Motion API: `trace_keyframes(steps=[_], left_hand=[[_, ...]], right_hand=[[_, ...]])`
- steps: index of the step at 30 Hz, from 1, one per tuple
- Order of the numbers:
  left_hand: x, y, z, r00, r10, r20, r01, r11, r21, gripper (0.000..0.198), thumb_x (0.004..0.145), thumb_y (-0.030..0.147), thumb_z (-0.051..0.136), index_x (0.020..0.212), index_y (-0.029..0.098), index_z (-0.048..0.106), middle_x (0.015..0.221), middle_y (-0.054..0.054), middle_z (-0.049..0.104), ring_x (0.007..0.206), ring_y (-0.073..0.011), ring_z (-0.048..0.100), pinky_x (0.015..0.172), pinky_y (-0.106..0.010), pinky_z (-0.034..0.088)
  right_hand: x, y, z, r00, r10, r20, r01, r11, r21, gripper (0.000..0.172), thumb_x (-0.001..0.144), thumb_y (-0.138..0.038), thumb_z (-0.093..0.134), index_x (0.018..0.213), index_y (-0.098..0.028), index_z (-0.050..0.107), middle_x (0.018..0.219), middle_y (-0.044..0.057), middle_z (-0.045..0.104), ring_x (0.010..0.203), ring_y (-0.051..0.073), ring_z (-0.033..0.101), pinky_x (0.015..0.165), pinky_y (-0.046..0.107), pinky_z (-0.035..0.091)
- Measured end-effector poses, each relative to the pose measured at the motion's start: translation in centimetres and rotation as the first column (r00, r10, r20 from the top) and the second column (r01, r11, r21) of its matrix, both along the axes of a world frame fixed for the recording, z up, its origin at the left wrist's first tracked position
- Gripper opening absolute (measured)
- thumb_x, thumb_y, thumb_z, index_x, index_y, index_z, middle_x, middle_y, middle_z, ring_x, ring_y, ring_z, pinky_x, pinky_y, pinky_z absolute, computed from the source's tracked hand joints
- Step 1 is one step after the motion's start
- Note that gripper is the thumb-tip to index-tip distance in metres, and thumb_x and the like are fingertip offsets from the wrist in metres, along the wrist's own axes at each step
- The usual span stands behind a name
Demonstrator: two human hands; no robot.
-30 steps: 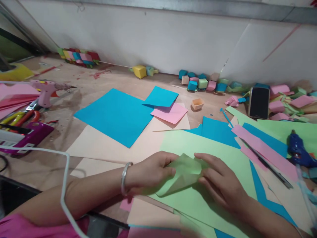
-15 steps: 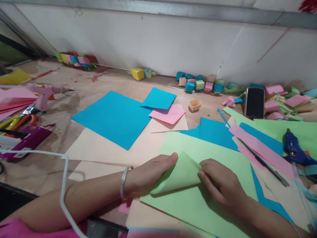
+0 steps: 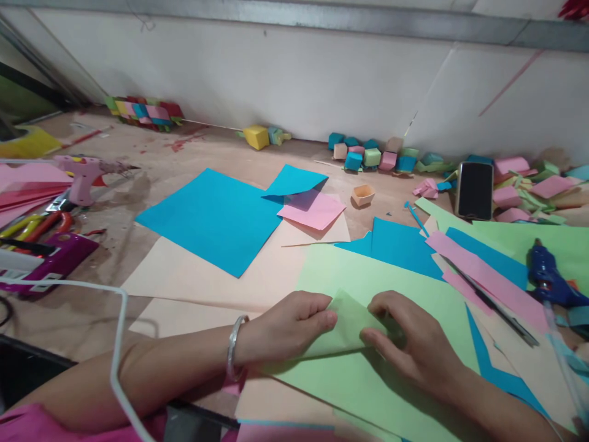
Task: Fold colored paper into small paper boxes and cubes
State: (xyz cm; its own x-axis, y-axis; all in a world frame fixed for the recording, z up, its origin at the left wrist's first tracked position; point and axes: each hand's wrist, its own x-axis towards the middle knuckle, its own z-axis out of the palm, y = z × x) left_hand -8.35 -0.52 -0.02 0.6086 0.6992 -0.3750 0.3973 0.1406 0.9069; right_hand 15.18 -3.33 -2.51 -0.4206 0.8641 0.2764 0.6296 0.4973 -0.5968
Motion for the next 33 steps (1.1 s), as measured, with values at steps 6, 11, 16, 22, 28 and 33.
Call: trace_keyframes(steps=[6, 11, 16, 22, 28, 33], left_hand=[[0.7, -0.9, 0.4, 0.988, -0.144, 0.055, 0.148, 0.985, -0.087, 0.041, 0.090, 0.049, 0.043, 0.065, 0.017, 0.040, 0.062, 0.004, 0.030, 0.056, -0.0084, 0.028, 0.046, -0.018, 0.024], [1.5, -1.9, 0.7, 0.979, -0.194, 0.066, 0.204, 0.953, -0.225, 0.045, 0.089, 0.053, 0.045, 0.063, 0.017, 0.037, 0.055, 0.006, 0.028, 0.050, -0.0066, 0.026, 0.040, -0.017, 0.019], [1.9, -2.2, 0.9, 0.984, -0.132, 0.123, 0.171, 0.903, -0.395, 0.041, 0.084, 0.050, 0.055, 0.067, 0.014, 0.049, 0.056, 0.006, 0.040, 0.048, -0.0052, 0.035, 0.043, -0.016, 0.030], [0.7, -1.1, 1.7, 0.996, -0.045, 0.078, 0.069, 0.937, -0.342, 0.033, 0.088, 0.041, 0.052, 0.087, 0.010, 0.064, 0.083, -0.008, 0.068, 0.071, -0.0134, 0.062, 0.068, -0.026, 0.051], [0.2, -0.3, 1.8, 0.995, -0.038, -0.090, 0.035, 0.999, -0.033, 0.023, 0.089, 0.029, 0.050, 0.085, 0.014, 0.067, 0.071, -0.003, 0.068, 0.063, -0.0100, 0.062, 0.058, -0.018, 0.047], [0.6, 0.0, 0.8, 0.992, 0.097, -0.076, -0.103, 0.992, -0.072, 0.019, 0.085, 0.026, 0.054, 0.075, 0.013, 0.064, 0.065, -0.001, 0.067, 0.059, -0.0106, 0.065, 0.051, -0.017, 0.045]], right_hand=[[-0.3, -0.3, 2.4, 0.986, 0.030, -0.166, -0.083, 0.943, -0.321, 0.010, 0.092, -0.027, 0.050, 0.094, -0.020, 0.057, 0.083, 0.002, 0.059, 0.073, 0.013, 0.054, 0.065, 0.026, 0.044], [-1.2, -0.9, 3.3, 0.981, 0.027, -0.192, -0.120, 0.863, -0.491, 0.016, 0.091, -0.025, 0.049, 0.078, -0.019, 0.057, 0.071, -0.001, 0.057, 0.066, 0.011, 0.051, 0.060, 0.024, 0.039], [-1.0, -0.8, 3.4, 0.986, -0.016, -0.165, -0.065, 0.879, -0.473, 0.020, 0.090, -0.024, 0.048, 0.072, -0.019, 0.054, 0.067, -0.002, 0.055, 0.062, 0.010, 0.048, 0.058, 0.024, 0.037], [0.2, 0.7, 3.4, 0.973, -0.173, -0.155, 0.121, 0.946, -0.300, 0.021, 0.091, -0.028, 0.049, 0.073, -0.020, 0.053, 0.067, -0.003, 0.053, 0.061, 0.010, 0.047, 0.056, 0.023, 0.037], [0.8, 1.3, 2.3, 0.956, -0.244, -0.166, 0.210, 0.958, -0.196, 0.020, 0.091, -0.030, 0.050, 0.074, -0.021, 0.053, 0.068, -0.003, 0.054, 0.061, 0.011, 0.047, 0.055, 0.023, 0.037], [1.0, 1.7, 1.5, 0.956, -0.239, -0.170, 0.220, 0.968, -0.124, 0.017, 0.091, -0.028, 0.052, 0.076, -0.021, 0.054, 0.071, -0.002, 0.056, 0.063, 0.011, 0.049, 0.057, 0.023, 0.038]])
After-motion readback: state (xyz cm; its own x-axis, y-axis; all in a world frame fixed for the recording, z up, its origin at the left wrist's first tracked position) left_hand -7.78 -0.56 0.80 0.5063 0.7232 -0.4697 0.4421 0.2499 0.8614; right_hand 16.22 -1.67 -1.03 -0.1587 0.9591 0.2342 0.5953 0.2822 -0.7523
